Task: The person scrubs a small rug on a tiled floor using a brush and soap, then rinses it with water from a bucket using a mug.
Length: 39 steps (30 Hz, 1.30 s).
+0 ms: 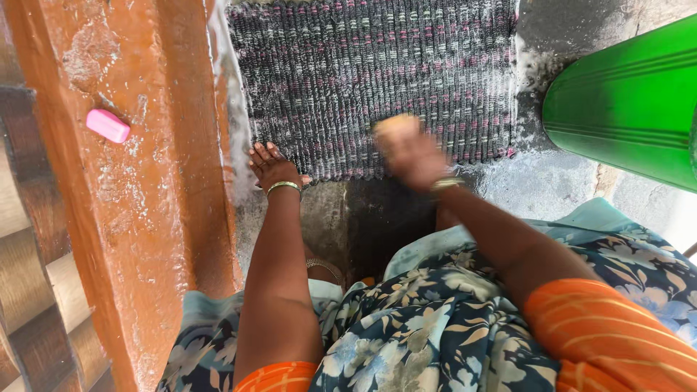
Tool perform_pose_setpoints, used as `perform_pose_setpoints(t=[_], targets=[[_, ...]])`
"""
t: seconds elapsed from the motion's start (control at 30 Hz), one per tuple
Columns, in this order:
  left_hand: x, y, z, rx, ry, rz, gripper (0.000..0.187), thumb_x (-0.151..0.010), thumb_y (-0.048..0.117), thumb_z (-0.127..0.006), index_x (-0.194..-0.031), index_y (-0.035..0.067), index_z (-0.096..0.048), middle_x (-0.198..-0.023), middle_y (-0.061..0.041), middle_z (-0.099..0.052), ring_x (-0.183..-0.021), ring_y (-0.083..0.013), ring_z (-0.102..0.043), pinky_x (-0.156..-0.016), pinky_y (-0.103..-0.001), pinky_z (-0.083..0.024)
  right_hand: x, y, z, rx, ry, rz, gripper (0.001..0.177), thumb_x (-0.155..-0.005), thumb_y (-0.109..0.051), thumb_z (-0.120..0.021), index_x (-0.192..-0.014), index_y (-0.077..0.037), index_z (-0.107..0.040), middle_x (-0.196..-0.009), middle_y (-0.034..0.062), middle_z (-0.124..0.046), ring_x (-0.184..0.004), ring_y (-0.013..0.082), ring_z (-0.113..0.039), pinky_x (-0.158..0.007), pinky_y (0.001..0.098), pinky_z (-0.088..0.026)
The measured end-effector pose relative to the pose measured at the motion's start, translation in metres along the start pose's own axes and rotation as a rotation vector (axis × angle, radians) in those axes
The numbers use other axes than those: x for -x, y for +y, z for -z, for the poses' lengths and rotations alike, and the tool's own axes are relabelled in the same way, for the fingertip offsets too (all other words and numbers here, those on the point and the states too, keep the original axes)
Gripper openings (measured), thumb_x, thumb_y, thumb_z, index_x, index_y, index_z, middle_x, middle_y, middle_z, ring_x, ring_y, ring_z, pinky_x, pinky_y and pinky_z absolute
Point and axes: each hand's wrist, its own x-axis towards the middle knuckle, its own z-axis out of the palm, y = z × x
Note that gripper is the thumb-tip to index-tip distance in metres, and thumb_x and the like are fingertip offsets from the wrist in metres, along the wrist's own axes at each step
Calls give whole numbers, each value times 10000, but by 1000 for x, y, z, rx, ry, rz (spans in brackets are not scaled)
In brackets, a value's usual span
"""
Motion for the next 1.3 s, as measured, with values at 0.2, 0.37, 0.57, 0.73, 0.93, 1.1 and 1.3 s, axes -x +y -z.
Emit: perform_pose_setpoints(t=[0.2, 0.37, 0.57, 0.73, 0.93, 1.1, 1.3], targets=[[10, -3, 11, 7, 35, -19, 1350, -795, 632, -759, -1591, -62, 83, -1670, -296, 90, -1544, -463, 105, -1259, -542, -1, 39, 153, -25, -155, 654, -696, 727, -975, -300, -622, -1529, 73, -334, -1334, 342, -481, -1151, 431, -565, -952, 510, -526], [17, 1, 13, -31, 11, -13, 1321, -830, 613, -747, -1593, -76, 82, -1674, -301, 112, -1553, -471, 112, -1264, -542, 2, -3, 29, -75, 19, 413, -404, 515, -811, -171, -686, -1281, -22, -539, -1266, 353, -516, -1108, 462, -569, -925, 508, -507], [17, 0, 15, 41, -31, 1, 1322, -832, 597, -741, -1582, -55, 131, -1661, -286, 167, -1541, -454, 151, -1259, -532, 32, -14, -102, -12, 6, 335, 135, 509, -704, -83, -670, -1209, -73, -610, -1242, 195, -604, -1025, 391, -599, -848, 503, -514], [12, 1, 12, 37, -32, 5, 1327, -828, 561, -761, -1589, -51, 138, -1658, -298, 157, -1538, -458, 139, -1255, -532, 24, -17, -51, 33, -7, 385, 178, 259, -988, -283, -678, -1172, -109, -630, -1221, 109, -611, -1173, 319, -599, -1028, 479, -505], [13, 0, 16, 20, -15, -22, 1323, -826, 598, -746, -1581, -75, 108, -1659, -331, 111, -1539, -488, 114, -1256, -565, 1, -22, -27, 53, 60, 346, 51, 682, -813, -561, -783, -1204, -18, -648, -1352, 318, -476, -1155, 431, -498, -935, 531, -415], [11, -1, 11, 17, -2, -21, 1332, -810, 602, -762, -1582, -68, 93, -1667, -310, 114, -1541, -488, 111, -1254, -565, 1, 6, -87, -3, 96, 50, 270, 691, -760, -489, -744, -1299, -81, -600, -1379, 239, -494, -1278, 392, -518, -1048, 552, -432], [12, -1, 8, 58, 37, -15, 1338, -806, 600, -770, -1598, -56, 87, -1669, -305, 114, -1552, -465, 95, -1261, -555, -3, -14, -78, -28, 220, 122, 473, 594, -804, -223, -682, -1364, -113, -517, -1489, 305, -419, -1067, 378, -534, -873, 514, -464]])
